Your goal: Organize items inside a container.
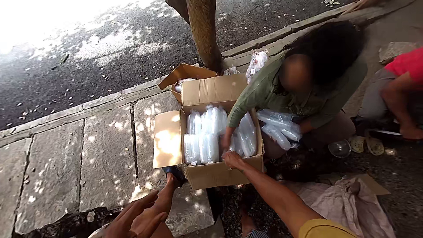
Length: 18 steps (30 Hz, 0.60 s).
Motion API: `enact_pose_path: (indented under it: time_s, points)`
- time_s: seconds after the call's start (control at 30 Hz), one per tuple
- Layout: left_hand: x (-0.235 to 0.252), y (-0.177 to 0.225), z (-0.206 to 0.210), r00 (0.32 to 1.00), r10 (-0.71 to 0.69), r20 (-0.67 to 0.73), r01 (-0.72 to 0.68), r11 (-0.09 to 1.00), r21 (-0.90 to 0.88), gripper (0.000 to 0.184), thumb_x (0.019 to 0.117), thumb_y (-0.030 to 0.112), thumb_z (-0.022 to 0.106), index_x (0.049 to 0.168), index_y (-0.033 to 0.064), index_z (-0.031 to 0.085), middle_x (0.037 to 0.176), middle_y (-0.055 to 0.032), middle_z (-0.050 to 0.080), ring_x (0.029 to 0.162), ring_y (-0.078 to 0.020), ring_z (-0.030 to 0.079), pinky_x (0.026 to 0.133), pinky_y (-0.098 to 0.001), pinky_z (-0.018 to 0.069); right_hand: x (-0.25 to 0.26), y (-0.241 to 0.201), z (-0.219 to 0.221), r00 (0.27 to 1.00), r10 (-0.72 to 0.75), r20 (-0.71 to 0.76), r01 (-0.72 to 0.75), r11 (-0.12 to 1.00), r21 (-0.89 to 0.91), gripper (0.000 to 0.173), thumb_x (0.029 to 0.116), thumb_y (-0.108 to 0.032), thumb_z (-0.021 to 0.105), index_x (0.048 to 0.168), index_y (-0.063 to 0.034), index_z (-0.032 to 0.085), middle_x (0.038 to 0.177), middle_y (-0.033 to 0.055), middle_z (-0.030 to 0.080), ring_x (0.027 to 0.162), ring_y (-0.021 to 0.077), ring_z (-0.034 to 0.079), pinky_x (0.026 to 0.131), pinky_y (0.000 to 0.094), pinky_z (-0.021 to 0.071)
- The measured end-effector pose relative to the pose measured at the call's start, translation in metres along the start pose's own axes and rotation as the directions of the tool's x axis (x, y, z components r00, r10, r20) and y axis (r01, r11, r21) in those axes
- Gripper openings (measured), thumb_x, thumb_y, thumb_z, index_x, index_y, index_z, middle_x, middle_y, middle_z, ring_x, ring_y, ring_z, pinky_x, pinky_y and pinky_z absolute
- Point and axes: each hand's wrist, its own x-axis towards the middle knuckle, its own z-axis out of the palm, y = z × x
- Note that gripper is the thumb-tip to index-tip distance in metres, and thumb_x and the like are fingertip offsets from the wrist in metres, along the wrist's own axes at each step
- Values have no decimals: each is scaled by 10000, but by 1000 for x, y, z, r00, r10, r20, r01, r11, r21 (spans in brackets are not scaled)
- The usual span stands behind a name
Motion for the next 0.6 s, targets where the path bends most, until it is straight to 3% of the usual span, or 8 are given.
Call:
enact_pose_path:
  time_s: [0.1, 0.2, 0.3, 0.37, 0.43, 0.5, 0.57, 0.6]
  points:
    - [59, -42, 25, 992, 32, 119, -31, 999, -12, 575, 920, 499, 727, 1358, 133, 651, 1231, -45, 710, 1109, -145, 686, 947, -380, 592, 58, 20, 22, 996, 45, 78, -42, 998, -45, 288, 1002, -261, 598, 1173, -67, 725, 1214, 163, 692, 1185, 362, 637, 1008, 587, 507]
    - [122, -83, 61, 984, 63, 164, -71, 997, 43, 571, 908, 632, 657, 1314, 230, 679, 1190, 52, 718, 1064, -88, 693, 914, -354, 606, 89, 34, 46, 989, 106, 107, -96, 991, -97, 292, 977, -267, 636, 1158, -58, 731, 1210, 177, 688, 1201, 378, 616, 1029, 587, 491]
    - [187, -108, 95, 981, 104, 166, -108, 994, 10, 565, 904, 656, 636, 1310, 265, 677, 1142, 101, 711, 993, -53, 693, 869, -340, 612, 97, 55, 59, 987, 132, 94, -112, 976, -186, 360, 998, -339, 591, 1191, -70, 730, 1298, 169, 666, 1339, 375, 523, 1179, 591, 335]
    - [218, -124, 121, 978, 109, 178, -94, 992, -89, 552, 918, 610, 647, 1346, 261, 646, 1165, 107, 709, 1025, -41, 690, 883, -333, 612, 103, 73, 66, 993, 89, 79, -60, 949, -310, 379, 996, -376, 544, 1151, -99, 750, 1323, 115, 668, 1381, 332, 493, 1203, 534, 314]
    - [231, -137, 139, 966, 59, 252, -34, 994, -103, 585, 916, 612, 656, 1377, 253, 615, 1170, 74, 703, 997, -65, 702, 844, -350, 630, 114, 75, 66, 984, 37, 176, 34, 922, -387, 339, 1019, -276, 517, 1169, -63, 733, 1337, 149, 650, 1362, 369, 494, 1197, 560, 297]
    - [228, -143, 145, 944, 24, 329, -11, 999, -42, 592, 894, 674, 641, 1349, 296, 635, 1132, 98, 703, 952, -51, 696, 811, -350, 621, 125, 75, 74, 958, -30, 285, 151, 897, -415, 308, 1041, -174, 481, 1151, -19, 724, 1282, 174, 665, 1279, 375, 555, 1153, 558, 346]
    - [228, -143, 143, 932, 31, 360, -3, 997, -78, 595, 891, 713, 612, 1337, 321, 647, 1121, 131, 711, 952, -24, 697, 803, -299, 624, 134, 79, 87, 938, 28, 345, 137, 886, -443, 327, 1037, -154, 476, 1198, 11, 708, 1327, 186, 649, 1326, 372, 531, 1192, 551, 300]
    - [229, -144, 141, 934, 25, 355, 10, 995, -96, 599, 888, 725, 605, 1337, 330, 646, 1117, 140, 714, 957, -18, 699, 807, -290, 625, 138, 82, 92, 931, 91, 354, 97, 872, -480, 348, 1030, -128, 481, 1277, 30, 668, 1408, 203, 601, 1396, 384, 472, 1230, 560, 240]
